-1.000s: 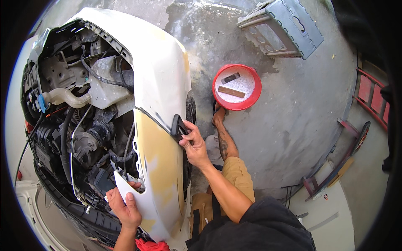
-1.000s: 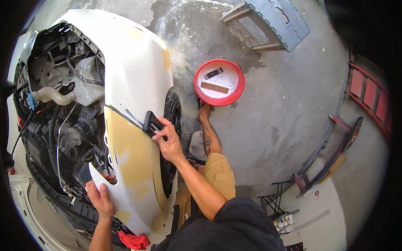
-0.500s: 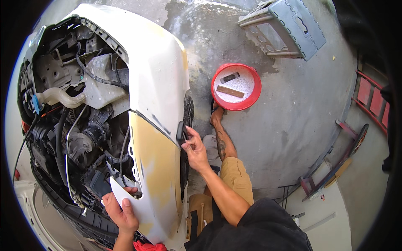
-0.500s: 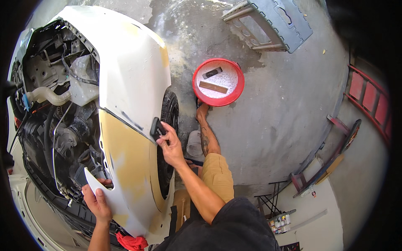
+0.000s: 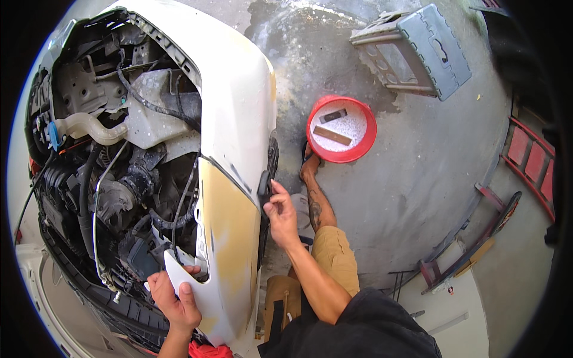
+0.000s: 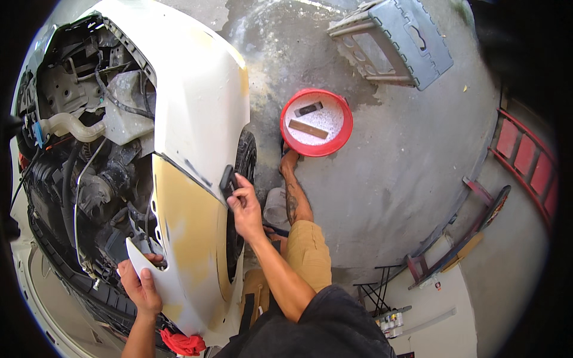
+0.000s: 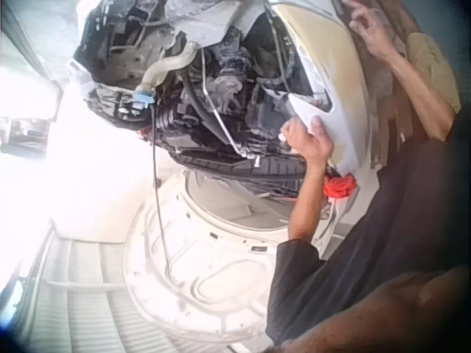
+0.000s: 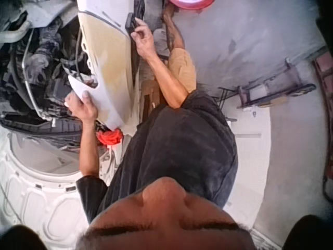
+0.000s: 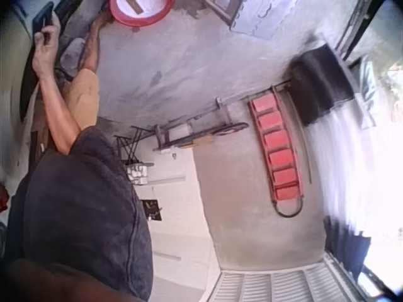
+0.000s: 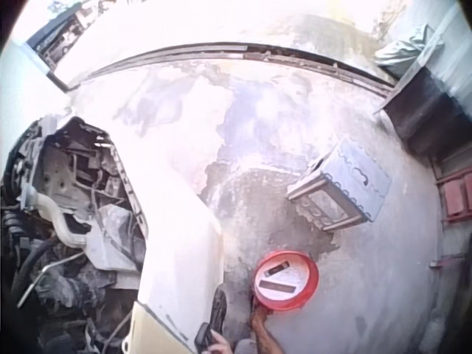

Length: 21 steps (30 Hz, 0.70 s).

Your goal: The person sands the front fender of a white car using a sanding block and a pink cloth. They repeatedly rub the surface, occasionally dipping the cloth into a red bucket of water, and wipe the area to remove residue.

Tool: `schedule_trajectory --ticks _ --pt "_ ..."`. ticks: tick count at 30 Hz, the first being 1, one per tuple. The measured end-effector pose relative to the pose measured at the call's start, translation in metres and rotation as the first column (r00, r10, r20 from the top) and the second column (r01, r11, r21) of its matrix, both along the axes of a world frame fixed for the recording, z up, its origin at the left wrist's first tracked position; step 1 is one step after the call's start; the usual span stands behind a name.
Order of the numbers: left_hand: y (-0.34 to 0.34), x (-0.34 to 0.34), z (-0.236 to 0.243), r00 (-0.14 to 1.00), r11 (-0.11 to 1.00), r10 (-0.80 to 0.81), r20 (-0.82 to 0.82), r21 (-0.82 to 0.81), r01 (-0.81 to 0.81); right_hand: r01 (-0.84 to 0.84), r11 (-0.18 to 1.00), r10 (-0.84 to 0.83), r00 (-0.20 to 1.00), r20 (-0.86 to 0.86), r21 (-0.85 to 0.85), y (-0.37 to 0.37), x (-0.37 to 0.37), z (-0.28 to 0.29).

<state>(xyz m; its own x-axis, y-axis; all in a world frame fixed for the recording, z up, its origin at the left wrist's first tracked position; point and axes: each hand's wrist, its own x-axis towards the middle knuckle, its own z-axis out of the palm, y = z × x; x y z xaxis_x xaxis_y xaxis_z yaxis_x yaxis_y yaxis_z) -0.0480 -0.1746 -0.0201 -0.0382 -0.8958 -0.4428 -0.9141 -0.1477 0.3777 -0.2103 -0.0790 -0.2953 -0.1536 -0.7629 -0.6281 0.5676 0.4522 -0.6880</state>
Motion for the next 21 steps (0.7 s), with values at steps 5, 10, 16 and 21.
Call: schedule_trajectory --ticks 5,10,16,21 --pt "-0.004 -0.003 0.001 1.0 1.0 0.004 0.002 0.007 -0.004 -0.117 0.993 0.114 0.988 -0.1 -0.02 -0.015 -0.012 0.008" --pt "-0.008 -0.004 0.004 1.0 1.0 0.003 -0.004 0.022 -0.002 -0.296 0.945 0.224 0.896 -0.384 -0.141 -0.031 -0.025 0.013" --pt "-0.009 -0.003 0.003 1.0 1.0 -0.01 -0.024 0.022 0.01 -0.319 0.91 0.214 0.908 -0.36 -0.265 -0.046 -0.034 0.016" --pt "-0.003 0.001 0.004 1.0 0.999 0.008 0.006 0.049 -0.008 -0.396 0.891 0.294 0.877 -0.38 -0.223 -0.053 -0.035 0.018"
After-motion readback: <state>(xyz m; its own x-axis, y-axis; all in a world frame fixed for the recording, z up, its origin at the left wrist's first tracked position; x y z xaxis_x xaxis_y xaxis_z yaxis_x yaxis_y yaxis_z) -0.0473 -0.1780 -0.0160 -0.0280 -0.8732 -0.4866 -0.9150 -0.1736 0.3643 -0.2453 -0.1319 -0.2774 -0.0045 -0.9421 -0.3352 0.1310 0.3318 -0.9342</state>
